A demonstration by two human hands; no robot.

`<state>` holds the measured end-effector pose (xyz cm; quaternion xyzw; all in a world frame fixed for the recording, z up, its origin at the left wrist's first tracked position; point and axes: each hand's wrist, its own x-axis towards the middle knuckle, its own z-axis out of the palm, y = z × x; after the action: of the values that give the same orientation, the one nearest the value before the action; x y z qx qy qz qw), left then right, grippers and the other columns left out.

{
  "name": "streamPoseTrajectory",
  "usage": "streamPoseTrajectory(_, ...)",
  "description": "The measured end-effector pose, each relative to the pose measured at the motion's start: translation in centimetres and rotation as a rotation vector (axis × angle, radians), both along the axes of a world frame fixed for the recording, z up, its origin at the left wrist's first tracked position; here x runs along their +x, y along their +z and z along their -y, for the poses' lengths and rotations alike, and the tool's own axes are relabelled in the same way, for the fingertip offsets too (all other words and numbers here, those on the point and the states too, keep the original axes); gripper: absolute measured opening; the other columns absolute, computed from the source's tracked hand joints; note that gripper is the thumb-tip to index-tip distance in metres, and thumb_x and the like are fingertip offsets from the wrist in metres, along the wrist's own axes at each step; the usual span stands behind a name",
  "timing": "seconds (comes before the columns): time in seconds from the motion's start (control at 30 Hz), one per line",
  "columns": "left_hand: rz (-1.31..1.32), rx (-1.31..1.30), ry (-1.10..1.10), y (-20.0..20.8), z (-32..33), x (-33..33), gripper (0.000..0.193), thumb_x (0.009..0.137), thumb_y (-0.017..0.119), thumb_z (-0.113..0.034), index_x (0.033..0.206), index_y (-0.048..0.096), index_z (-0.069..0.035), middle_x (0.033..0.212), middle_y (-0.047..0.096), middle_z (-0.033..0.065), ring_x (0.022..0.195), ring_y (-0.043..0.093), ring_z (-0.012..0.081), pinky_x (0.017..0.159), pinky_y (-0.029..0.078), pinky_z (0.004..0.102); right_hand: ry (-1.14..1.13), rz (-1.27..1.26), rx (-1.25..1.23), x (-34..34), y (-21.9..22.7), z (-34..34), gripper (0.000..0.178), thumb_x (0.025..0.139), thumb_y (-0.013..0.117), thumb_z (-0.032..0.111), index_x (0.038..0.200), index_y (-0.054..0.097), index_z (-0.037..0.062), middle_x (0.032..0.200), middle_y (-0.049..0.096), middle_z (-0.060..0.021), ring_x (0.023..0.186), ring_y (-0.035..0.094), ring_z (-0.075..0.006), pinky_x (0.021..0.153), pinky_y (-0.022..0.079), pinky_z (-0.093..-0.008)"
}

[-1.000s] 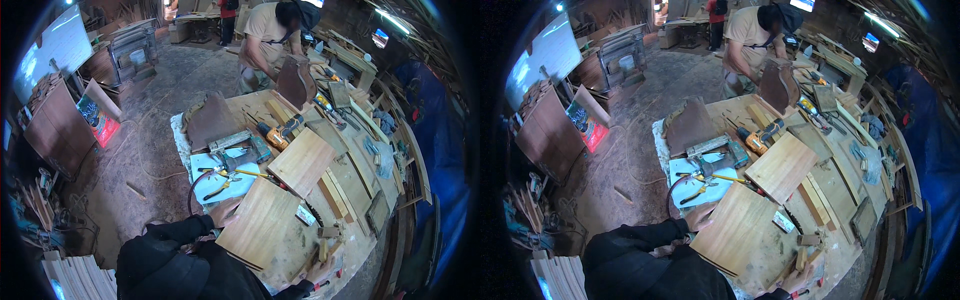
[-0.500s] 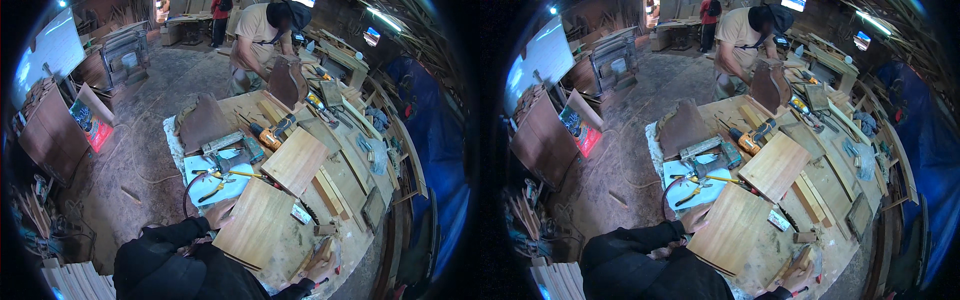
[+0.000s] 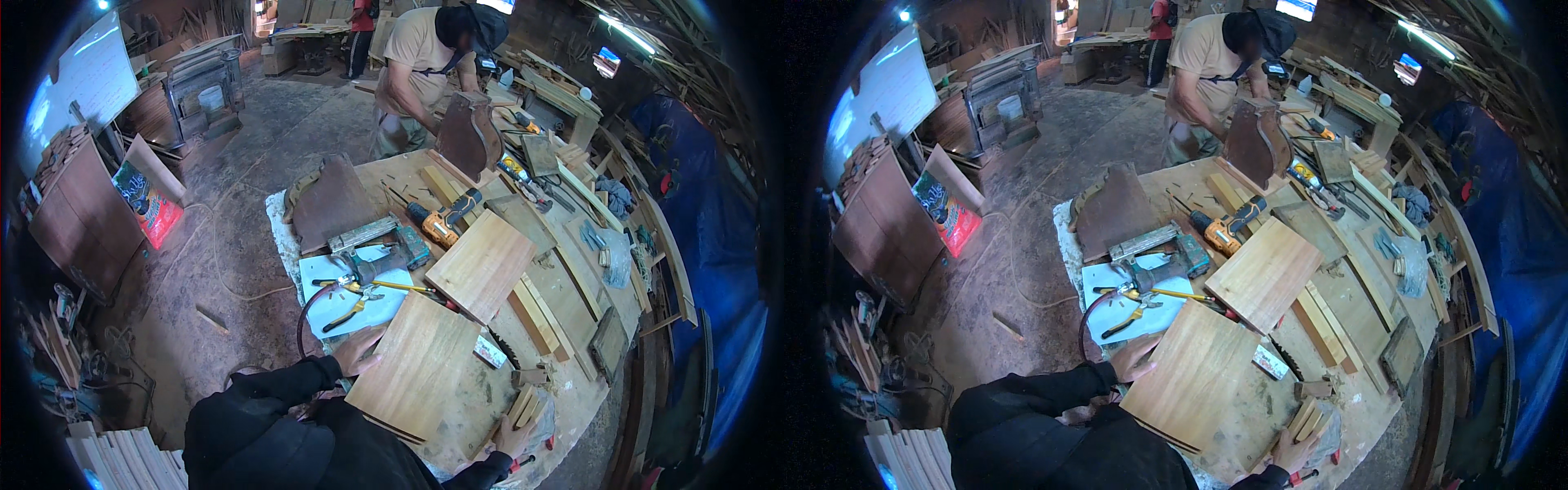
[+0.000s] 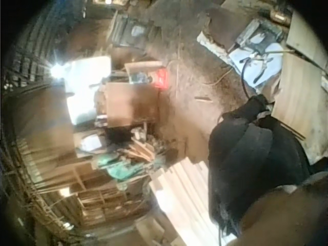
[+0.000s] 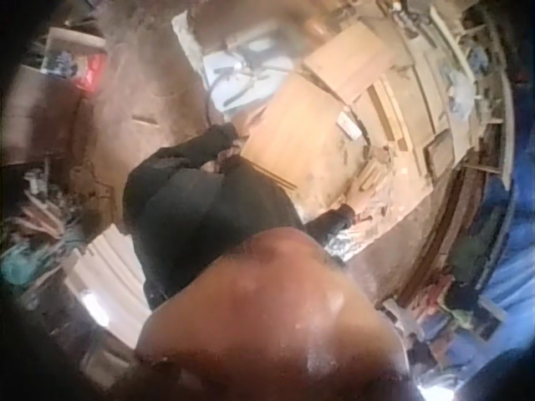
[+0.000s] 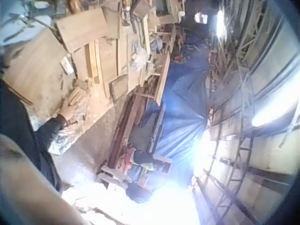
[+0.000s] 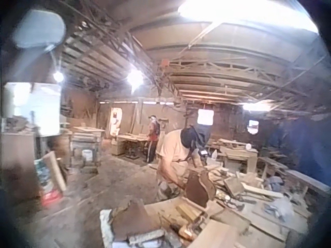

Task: Marking wood boards with a square and pencil for assembly in a furniture workshop.

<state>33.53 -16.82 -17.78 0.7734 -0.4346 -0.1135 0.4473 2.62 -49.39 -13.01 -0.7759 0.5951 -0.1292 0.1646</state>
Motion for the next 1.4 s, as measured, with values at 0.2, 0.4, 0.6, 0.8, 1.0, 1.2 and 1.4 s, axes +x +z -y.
streamPoseTrajectory(0.2, 0.017, 0.014, 0.009, -0.7, -0.3, -0.3, 0.069, 0.092, 0.055, -0.035, 0.145, 0.033, 0.003, 0.145, 0.039, 0.0271, 0.137, 0.033, 0.0431, 0.117, 0.021, 0.0501, -0.038, 0.087, -0.032, -0.4, -0.3, 0.1, 0.078, 0.073, 0.074, 0.033, 0.138, 0.045, -0.0003, 0.140, 0.044, -0.0274, 0.126, 0.047, -0.0395, 0.103, 0.041, -0.0429)
streamPoseTrajectory(0.4, -0.014, 0.006, -0.003, 0.3, -0.2, -0.2, 0.070, 0.092, 0.054, -0.036, 0.146, 0.032, 0.003, 0.146, 0.039, 0.0269, 0.137, 0.033, 0.0435, 0.117, 0.021, 0.0503, -0.042, 0.342, 0.033, -1.8, 0.1, 1.2, 0.060, 0.076, 0.069, 0.018, 0.128, 0.053, -0.0080, 0.110, 0.065, -0.0254, 0.098, 0.063, -0.0356, 0.090, 0.048, -0.0379)
streamPoseTrajectory(0.6, -0.007, -0.003, 0.001, 0.1, -0.2, 0.0, 0.069, 0.092, 0.055, -0.035, 0.145, 0.033, 0.002, 0.146, 0.039, 0.0265, 0.137, 0.033, 0.0427, 0.116, 0.022, 0.0508, 0.042, 0.709, -0.207, -1.6, 2.8, 0.2, 0.045, 0.082, 0.065, 0.004, 0.126, 0.056, -0.0049, 0.114, 0.065, -0.0216, 0.104, 0.062, -0.0281, 0.096, 0.045, -0.0363)
streamPoseTrajectory(0.8, 0.049, 0.022, 0.008, -0.8, 0.0, 0.3, 0.068, 0.090, 0.057, -0.031, 0.145, 0.033, 0.002, 0.144, 0.042, 0.0268, 0.136, 0.036, 0.0428, 0.116, 0.023, 0.0506, 0.126, 0.277, -0.149, -1.5, -0.9, 0.0, 0.058, 0.079, 0.074, 0.023, 0.131, 0.057, 0.0050, 0.145, 0.037, -0.0278, 0.128, 0.044, -0.0436, 0.105, 0.038, -0.0453)
streamPoseTrajectory(1.0, 0.071, -0.023, 0.006, 0.0, 0.1, 0.0, 0.067, 0.089, 0.058, -0.028, 0.143, 0.036, 0.005, 0.141, 0.044, 0.0274, 0.133, 0.040, 0.0420, 0.116, 0.024, 0.0488, 0.102, 0.018, -0.122, -0.4, -0.7, -1.6, 0.078, 0.067, 0.078, 0.023, 0.139, 0.048, 0.0182, 0.152, 0.025, -0.0266, 0.136, 0.033, -0.0447, 0.108, 0.034, -0.0477)
streamPoseTrajectory(1.2, 0.076, -0.030, -0.003, 0.3, 0.3, -0.1, 0.067, 0.089, 0.058, -0.028, 0.142, 0.037, 0.006, 0.139, 0.046, 0.0289, 0.132, 0.041, 0.0414, 0.116, 0.024, 0.0483, -0.012, -0.114, -0.182, 0.9, -0.5, -2.1, 0.081, 0.068, 0.076, 0.024, 0.142, 0.043, 0.0200, 0.153, 0.026, -0.0229, 0.128, 0.041, -0.0476, 0.104, 0.040, -0.0501)
streamPoseTrajectory(1.4, 0.089, -0.077, -0.020, 0.4, 0.6, 0.1, 0.066, 0.089, 0.058, -0.027, 0.141, 0.037, 0.007, 0.137, 0.047, 0.0300, 0.130, 0.043, 0.0428, 0.115, 0.025, 0.0489, -0.047, -0.134, -0.120, 1.0, 0.4, -1.7, 0.085, 0.066, 0.077, 0.022, 0.143, 0.042, 0.0146, 0.152, 0.027, -0.0216, 0.125, 0.043, -0.0460, 0.100, 0.042, -0.0504)
